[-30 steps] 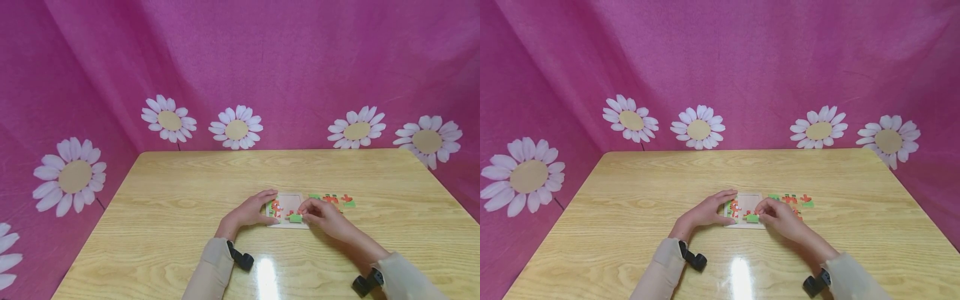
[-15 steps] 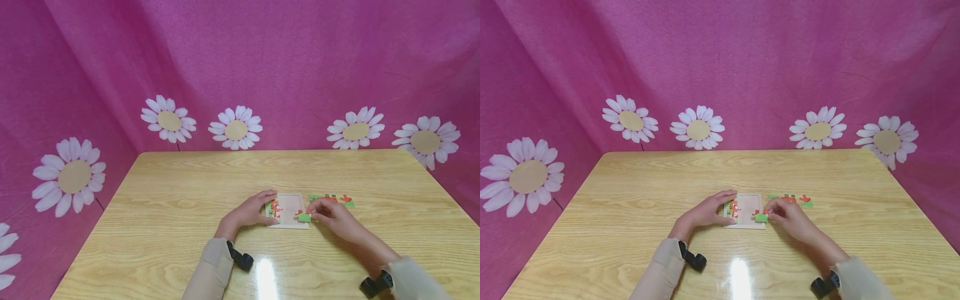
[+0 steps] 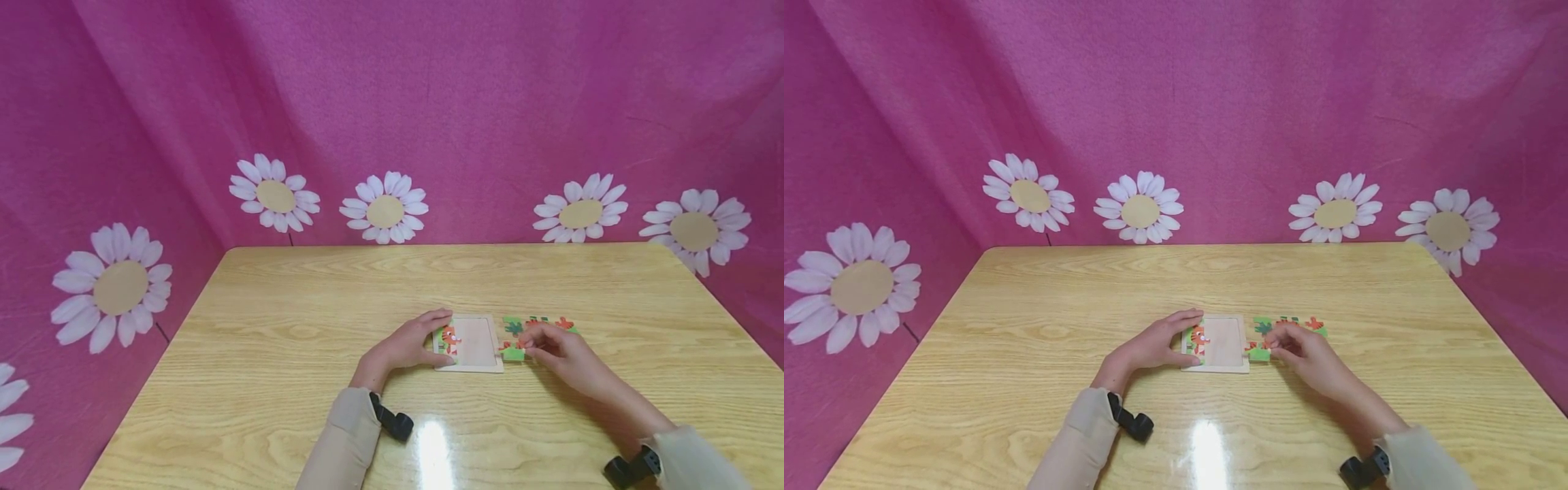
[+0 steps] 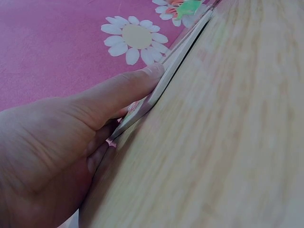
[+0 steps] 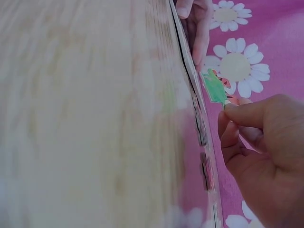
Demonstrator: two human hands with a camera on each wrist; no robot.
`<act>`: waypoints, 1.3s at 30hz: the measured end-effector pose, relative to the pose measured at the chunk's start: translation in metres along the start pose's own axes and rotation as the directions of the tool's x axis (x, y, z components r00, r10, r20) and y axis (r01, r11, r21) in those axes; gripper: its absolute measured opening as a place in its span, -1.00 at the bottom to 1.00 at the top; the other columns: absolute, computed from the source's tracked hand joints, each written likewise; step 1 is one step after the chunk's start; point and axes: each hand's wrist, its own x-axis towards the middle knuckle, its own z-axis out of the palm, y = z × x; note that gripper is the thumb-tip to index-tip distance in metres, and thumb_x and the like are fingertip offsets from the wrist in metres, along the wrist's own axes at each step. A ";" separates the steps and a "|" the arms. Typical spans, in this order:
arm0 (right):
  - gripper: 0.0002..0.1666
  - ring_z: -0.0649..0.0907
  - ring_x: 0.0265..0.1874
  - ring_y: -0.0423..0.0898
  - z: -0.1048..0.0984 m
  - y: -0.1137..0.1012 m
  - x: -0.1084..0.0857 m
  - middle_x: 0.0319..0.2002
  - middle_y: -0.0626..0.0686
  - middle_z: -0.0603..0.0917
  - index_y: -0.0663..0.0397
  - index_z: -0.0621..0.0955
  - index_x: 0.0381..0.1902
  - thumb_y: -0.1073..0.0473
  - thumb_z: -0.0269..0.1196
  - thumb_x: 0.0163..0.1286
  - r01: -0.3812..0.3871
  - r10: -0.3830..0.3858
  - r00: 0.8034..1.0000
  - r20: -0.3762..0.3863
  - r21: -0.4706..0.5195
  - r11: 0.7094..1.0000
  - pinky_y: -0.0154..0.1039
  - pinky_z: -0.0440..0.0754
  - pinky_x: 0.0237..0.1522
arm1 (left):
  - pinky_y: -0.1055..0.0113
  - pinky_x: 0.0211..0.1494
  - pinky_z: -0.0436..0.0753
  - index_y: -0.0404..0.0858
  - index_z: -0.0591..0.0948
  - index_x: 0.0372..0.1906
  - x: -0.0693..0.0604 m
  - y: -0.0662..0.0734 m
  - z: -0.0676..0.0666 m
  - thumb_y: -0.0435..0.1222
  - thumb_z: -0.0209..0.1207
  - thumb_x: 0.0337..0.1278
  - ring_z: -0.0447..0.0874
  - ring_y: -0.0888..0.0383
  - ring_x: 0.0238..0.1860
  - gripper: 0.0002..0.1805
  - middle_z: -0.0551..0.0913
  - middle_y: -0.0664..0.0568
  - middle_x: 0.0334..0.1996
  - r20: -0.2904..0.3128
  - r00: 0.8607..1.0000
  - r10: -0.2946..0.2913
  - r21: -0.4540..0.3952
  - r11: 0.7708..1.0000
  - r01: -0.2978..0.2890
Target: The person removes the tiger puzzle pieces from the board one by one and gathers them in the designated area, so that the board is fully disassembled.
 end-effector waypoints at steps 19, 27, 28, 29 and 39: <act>-0.82 0.58 -0.35 -0.44 -0.018 0.010 -0.015 -0.29 0.06 0.67 0.16 0.61 -0.20 0.47 0.24 0.29 -0.055 0.053 0.998 -0.039 -0.047 0.997 -0.53 0.59 -0.35 | 0.15 0.59 0.18 -0.10 0.22 0.51 0.000 -0.001 0.001 -0.04 0.36 0.09 0.08 0.12 0.56 -0.10 0.14 0.15 0.54 0.001 1.000 -0.009 -0.018 1.000 0.009; -0.82 0.55 -0.41 -0.39 -0.027 0.016 -0.020 -0.28 0.05 0.67 0.17 0.61 -0.16 0.46 0.21 0.32 -0.091 0.088 0.995 -0.047 -0.076 0.993 -0.47 0.56 -0.43 | 0.16 0.59 0.19 -0.09 0.22 0.51 -0.001 -0.001 0.001 -0.05 0.37 0.09 0.09 0.12 0.55 -0.10 0.14 0.16 0.54 -0.001 1.000 -0.008 -0.035 0.999 0.008; -0.82 0.55 -0.41 -0.39 -0.029 0.016 -0.020 -0.29 0.04 0.67 0.17 0.61 -0.16 0.47 0.21 0.32 -0.090 0.087 0.995 -0.047 -0.075 0.993 -0.47 0.56 -0.44 | 0.16 0.59 0.19 -0.09 0.23 0.50 -0.001 -0.001 0.001 -0.05 0.37 0.09 0.09 0.13 0.55 -0.10 0.15 0.16 0.54 -0.002 1.000 -0.008 -0.036 0.999 0.008; -0.82 0.55 -0.40 -0.40 -0.030 0.017 -0.021 -0.30 0.01 0.67 0.18 0.61 -0.16 0.47 0.20 0.32 -0.090 0.087 0.995 -0.047 -0.078 0.993 -0.48 0.56 -0.42 | 0.16 0.59 0.19 -0.10 0.23 0.50 -0.001 -0.001 0.001 -0.05 0.37 0.09 0.09 0.13 0.55 -0.10 0.15 0.16 0.54 -0.003 1.000 -0.006 -0.036 0.999 0.006; -0.81 0.57 -0.36 -0.45 -0.043 0.025 -0.030 -0.32 -0.11 0.66 0.14 0.59 -0.15 0.45 0.22 0.32 -0.089 0.081 0.994 -0.071 -0.114 0.989 -0.54 0.57 -0.36 | 0.18 0.59 0.19 -0.12 0.23 0.50 -0.001 -0.001 0.001 -0.06 0.37 0.09 0.10 0.13 0.55 -0.10 0.16 0.15 0.54 -0.006 1.000 0.000 -0.038 0.999 0.000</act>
